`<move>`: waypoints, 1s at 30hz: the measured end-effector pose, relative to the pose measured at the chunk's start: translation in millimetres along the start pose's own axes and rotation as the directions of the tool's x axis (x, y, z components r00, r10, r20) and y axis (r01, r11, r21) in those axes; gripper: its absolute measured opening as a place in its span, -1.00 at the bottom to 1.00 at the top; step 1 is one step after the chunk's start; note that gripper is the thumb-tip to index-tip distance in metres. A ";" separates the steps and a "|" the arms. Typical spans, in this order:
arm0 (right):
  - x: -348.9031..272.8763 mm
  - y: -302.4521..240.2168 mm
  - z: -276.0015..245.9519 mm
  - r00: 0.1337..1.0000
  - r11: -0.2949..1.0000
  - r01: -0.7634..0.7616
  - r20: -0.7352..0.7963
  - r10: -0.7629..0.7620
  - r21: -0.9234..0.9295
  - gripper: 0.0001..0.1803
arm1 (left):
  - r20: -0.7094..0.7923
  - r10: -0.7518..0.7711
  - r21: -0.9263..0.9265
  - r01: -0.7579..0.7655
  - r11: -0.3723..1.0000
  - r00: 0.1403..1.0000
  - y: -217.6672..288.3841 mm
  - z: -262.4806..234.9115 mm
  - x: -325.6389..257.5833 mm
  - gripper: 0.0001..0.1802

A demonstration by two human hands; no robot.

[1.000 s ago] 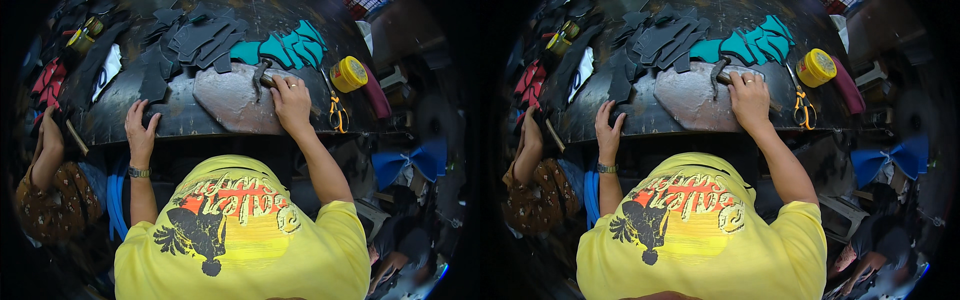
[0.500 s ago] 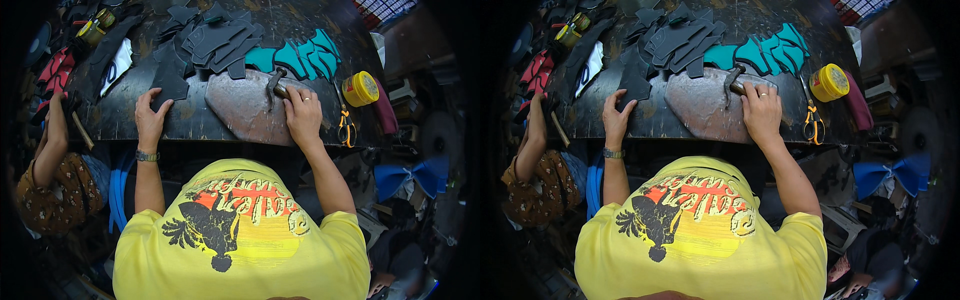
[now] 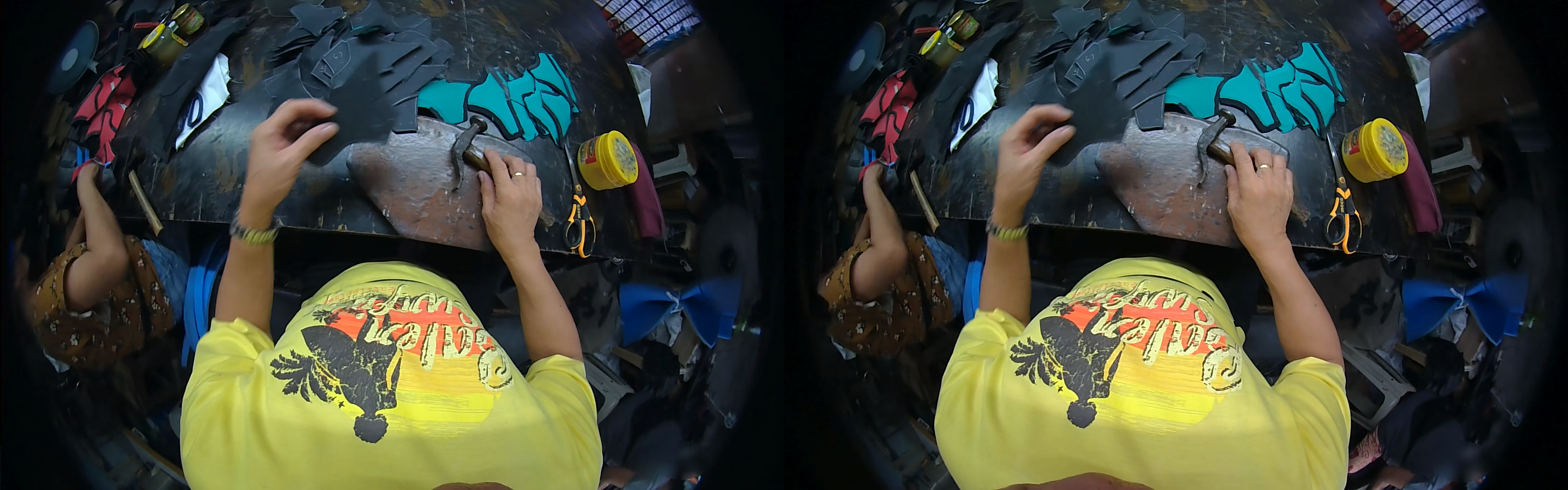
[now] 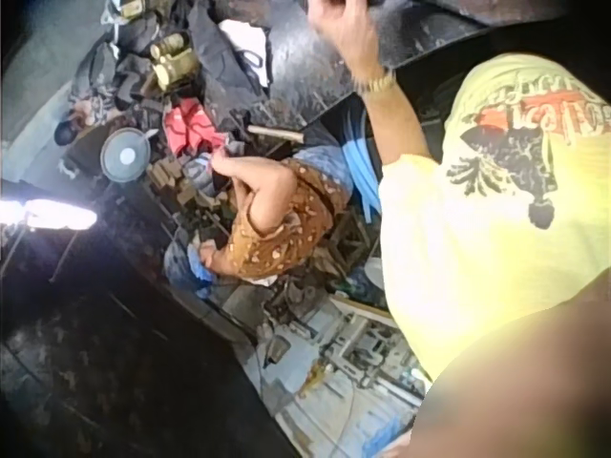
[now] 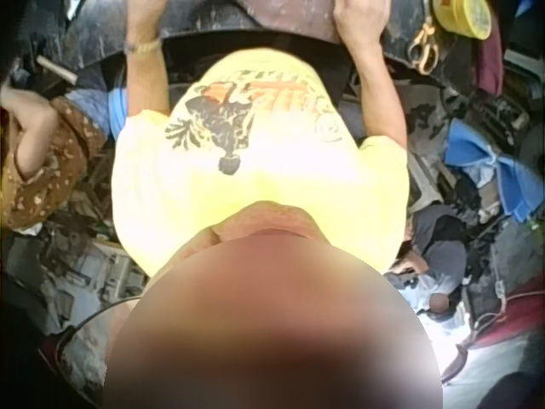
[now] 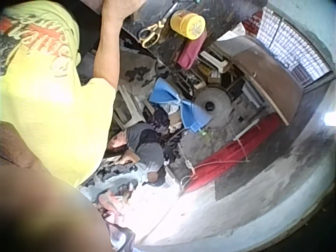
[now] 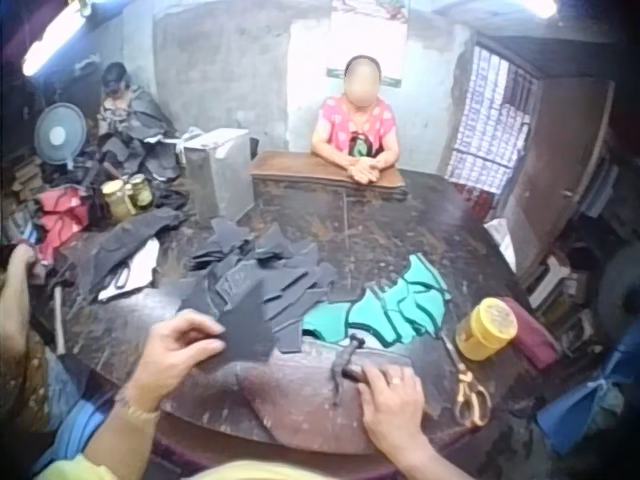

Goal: The person uses a hammer to tap a teal rubber piece on a metal anvil, then switches to scissors to trim black rubber pieces. They repeatedly pick up, trim, and place down black rubber pieces while occasionally tapping the teal piece with the hammer.

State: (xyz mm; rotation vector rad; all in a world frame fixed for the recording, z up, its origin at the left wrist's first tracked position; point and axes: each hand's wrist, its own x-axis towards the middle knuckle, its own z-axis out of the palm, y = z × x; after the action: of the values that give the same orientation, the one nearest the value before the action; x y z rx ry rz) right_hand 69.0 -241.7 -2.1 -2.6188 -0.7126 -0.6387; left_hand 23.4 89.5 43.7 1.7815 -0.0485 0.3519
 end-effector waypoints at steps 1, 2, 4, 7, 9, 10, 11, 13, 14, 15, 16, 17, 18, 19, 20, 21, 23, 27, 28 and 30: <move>0.0 0.1 0.3 1.000 1.000 0.000 0.002 0.000 0.001 -0.60 | 0.016 -0.051 0.068 0.050 0.996 0.999 -2.3 10.8 16.6 -0.72; -0.1 0.2 0.5 1.000 1.000 -0.001 0.004 0.001 0.001 -0.59 | 0.043 -0.054 0.115 0.048 0.992 0.998 -6.0 22.1 30.8 -0.70; -0.7 0.6 0.7 1.000 1.000 0.001 0.002 -0.001 0.000 -0.59 | 0.007 0.314 0.610 -0.253 0.751 0.949 -15.3 44.5 47.9 -0.60; -1.2 1.9 1.5 1.000 1.000 0.001 -0.016 -0.001 -0.006 -0.59 | 0.252 0.411 0.725 -0.452 0.519 0.876 -31.1 64.5 52.6 -0.31; -1.4 2.6 1.9 1.000 1.000 0.014 -0.027 -0.014 0.000 -0.58 | 0.363 0.333 0.753 -0.484 0.445 0.870 -43.0 71.5 50.6 -0.31; -1.6 2.7 1.9 1.000 1.000 0.014 -0.021 -0.014 -0.002 -0.58 | 0.399 0.303 0.754 -0.498 0.429 0.865 -49.2 72.9 53.8 -0.31; -1.4 2.8 1.9 1.000 1.000 0.015 -0.017 -0.015 -0.004 -0.58 | 0.439 0.191 0.778 -0.478 0.408 0.878 -55.1 71.8 59.6 -0.31; -0.7 2.5 1.7 1.000 1.000 0.012 -0.018 -0.012 -0.002 -0.58 | 0.453 0.233 0.774 -0.509 0.377 0.861 -66.5 67.7 74.0 -0.28; -0.8 2.0 1.6 1.000 1.000 0.009 -0.018 -0.009 0.001 -0.57 | 0.461 0.194 0.790 -0.501 0.355 0.866 -71.8 66.1 80.2 -0.27; -0.4 1.9 1.3 1.000 1.000 0.008 -0.019 -0.008 0.003 -0.57 | 0.472 0.202 0.784 -0.513 0.350 0.858 -76.4 65.5 86.5 -0.25; -0.1 1.7 1.1 1.000 1.000 0.009 -0.020 -0.008 0.004 -0.57 | 0.475 0.211 0.775 -0.520 0.359 0.854 -80.2 65.1 91.9 -0.26; -0.2 1.2 0.8 1.000 1.000 0.007 -0.019 -0.007 0.005 -0.57 | 0.480 0.214 0.770 -0.525 0.363 0.851 -83.1 65.1 96.0 -0.26; -0.1 1.0 0.5 1.000 1.000 0.005 -0.019 -0.005 0.006 -0.57 | 0.487 0.209 0.767 -0.530 0.363 0.848 -85.1 65.4 98.8 -0.26; -0.2 0.8 0.4 1.000 1.000 0.004 -0.022 -0.003 0.009 -0.57 | 0.482 0.205 0.769 -0.524 0.366 0.852 -86.5 66.0 100.5 -0.26; -0.1 0.7 0.5 1.000 1.000 0.002 -0.024 -0.001 0.012 -0.57 | 0.478 0.208 0.768 -0.521 0.373 0.854 -87.1 66.8 102.0 -0.26; -0.2 0.9 0.4 1.000 1.000 0.002 -0.025 -0.001 0.014 -0.57 | 0.476 0.212 0.764 -0.521 0.382 0.854 -87.2 67.1 103.2 -0.25; -0.5 1.3 0.9 1.000 1.000 0.001 -0.021 -0.001 0.004 -0.57 | 0.462 0.215 0.765 -0.509 0.394 0.860 -86.9 68.4 104.4 -0.25; -1.2 1.5 1.4 1.000 1.000 0.004 -0.021 -0.004 0.008 -0.56 | 0.432 0.209 0.764 -0.479 0.432 0.877 -85.4 69.9 103.8 -0.25; -1.3 1.4 1.4 1.000 1.000 0.005 -0.025 -0.004 0.011 -0.57 | 0.426 0.205 0.763 -0.472 0.442 0.881 -85.1 69.9 103.1 -0.25; -1.2 1.4 1.4 1.000 1.000 0.006 -0.031 -0.005 0.014 -0.57 | 0.413 0.206 0.759 -0.460 0.460 0.887 -84.7 70.1 101.4 -0.25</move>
State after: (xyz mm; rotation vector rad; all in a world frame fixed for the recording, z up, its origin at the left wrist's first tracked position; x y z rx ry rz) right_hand 69.2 -242.7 -4.2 -2.5890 -0.7126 -0.6715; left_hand 153.4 58.7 -23.6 2.8268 -0.5224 0.4629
